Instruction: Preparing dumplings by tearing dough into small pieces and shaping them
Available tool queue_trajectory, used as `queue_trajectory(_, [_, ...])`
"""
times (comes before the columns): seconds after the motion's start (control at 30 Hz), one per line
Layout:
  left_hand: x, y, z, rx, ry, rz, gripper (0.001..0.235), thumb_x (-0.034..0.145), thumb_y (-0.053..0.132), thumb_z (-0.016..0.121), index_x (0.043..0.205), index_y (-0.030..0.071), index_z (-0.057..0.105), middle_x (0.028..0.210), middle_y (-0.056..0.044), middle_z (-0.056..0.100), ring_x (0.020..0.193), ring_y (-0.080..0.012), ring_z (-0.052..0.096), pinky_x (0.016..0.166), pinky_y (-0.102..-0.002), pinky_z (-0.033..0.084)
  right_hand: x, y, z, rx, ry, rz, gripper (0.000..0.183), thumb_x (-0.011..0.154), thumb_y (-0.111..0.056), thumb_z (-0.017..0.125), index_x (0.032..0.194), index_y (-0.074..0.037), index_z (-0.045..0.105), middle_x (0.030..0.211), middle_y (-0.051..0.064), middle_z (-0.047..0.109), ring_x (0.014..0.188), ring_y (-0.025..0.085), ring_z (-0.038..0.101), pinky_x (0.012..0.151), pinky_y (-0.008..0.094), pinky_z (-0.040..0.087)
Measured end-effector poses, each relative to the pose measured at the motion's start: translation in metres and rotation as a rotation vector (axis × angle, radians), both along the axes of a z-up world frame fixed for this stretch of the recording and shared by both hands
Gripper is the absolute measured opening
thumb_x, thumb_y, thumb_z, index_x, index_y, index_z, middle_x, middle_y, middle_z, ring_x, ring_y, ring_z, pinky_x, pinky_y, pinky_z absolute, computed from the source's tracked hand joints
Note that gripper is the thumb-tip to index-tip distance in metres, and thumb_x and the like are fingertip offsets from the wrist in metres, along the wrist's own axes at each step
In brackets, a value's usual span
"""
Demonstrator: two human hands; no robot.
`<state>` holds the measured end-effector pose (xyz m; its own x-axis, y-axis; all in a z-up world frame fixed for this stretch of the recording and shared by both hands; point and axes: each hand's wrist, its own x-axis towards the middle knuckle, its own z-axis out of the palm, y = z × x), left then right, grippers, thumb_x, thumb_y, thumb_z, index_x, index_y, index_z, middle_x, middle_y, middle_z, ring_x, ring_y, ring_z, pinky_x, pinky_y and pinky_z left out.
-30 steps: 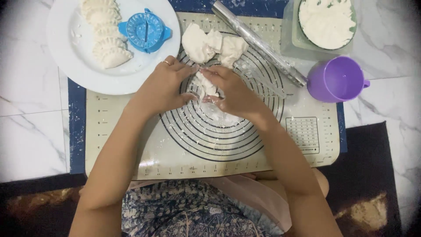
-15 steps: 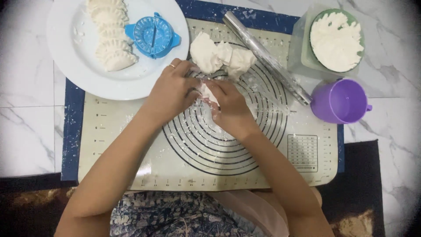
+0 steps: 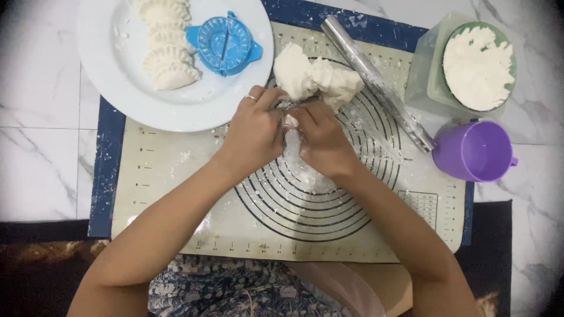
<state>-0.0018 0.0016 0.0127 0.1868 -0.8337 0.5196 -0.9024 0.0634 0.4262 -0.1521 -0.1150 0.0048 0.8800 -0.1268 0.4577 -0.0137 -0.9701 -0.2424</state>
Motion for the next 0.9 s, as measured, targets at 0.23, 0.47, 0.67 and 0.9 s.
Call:
queue_trajectory(0.23, [0.007,0.004,0.006,0.051,-0.022,0.013,0.016,0.072,0.017,0.083,0.078,0.003,0.078,0.106,-0.011,0.068,0.099,-0.0342,0.059,0.077,-0.044,0.049,-0.003,-0.008,-0.010,0.000,0.011,-0.052,0.049,0.076,0.004,0.054,0.123,-0.006,0.065,0.102,0.013,0.060,0.097,0.037,0.065,0.089,0.043,0.053])
queue_trajectory(0.47, [0.017,0.007,0.008,0.110,-0.047,0.021,0.024,0.069,0.028,0.084,0.082,0.009,0.081,0.109,-0.010,0.070,0.101,-0.0329,0.058,0.079,-0.043,0.049,-0.018,-0.008,0.019,0.141,0.142,0.047,0.050,0.082,0.006,0.057,0.131,-0.002,0.060,0.112,0.022,0.062,0.105,0.045,0.065,0.090,0.050,0.053])
queue_trajectory(0.67, [0.014,0.009,0.010,0.114,-0.027,-0.008,0.023,0.069,0.027,0.083,0.085,0.011,0.081,0.113,-0.006,0.071,0.102,-0.0313,0.058,0.079,-0.042,0.048,-0.031,-0.016,0.041,0.486,0.285,0.200,0.073,0.079,0.007,0.047,0.150,-0.004,0.047,0.116,0.031,0.062,0.097,0.045,0.064,0.089,0.053,0.053])
queue_trajectory(0.9, [0.015,0.006,-0.001,0.065,0.024,-0.102,0.017,0.071,0.019,0.082,0.084,0.008,0.081,0.113,-0.009,0.072,0.103,-0.0354,0.060,0.081,-0.045,0.050,-0.030,-0.023,0.049,0.585,0.214,0.180,0.045,0.089,0.006,0.061,0.133,-0.004,0.065,0.092,0.023,0.073,0.065,0.034,0.070,0.059,0.042,0.053])
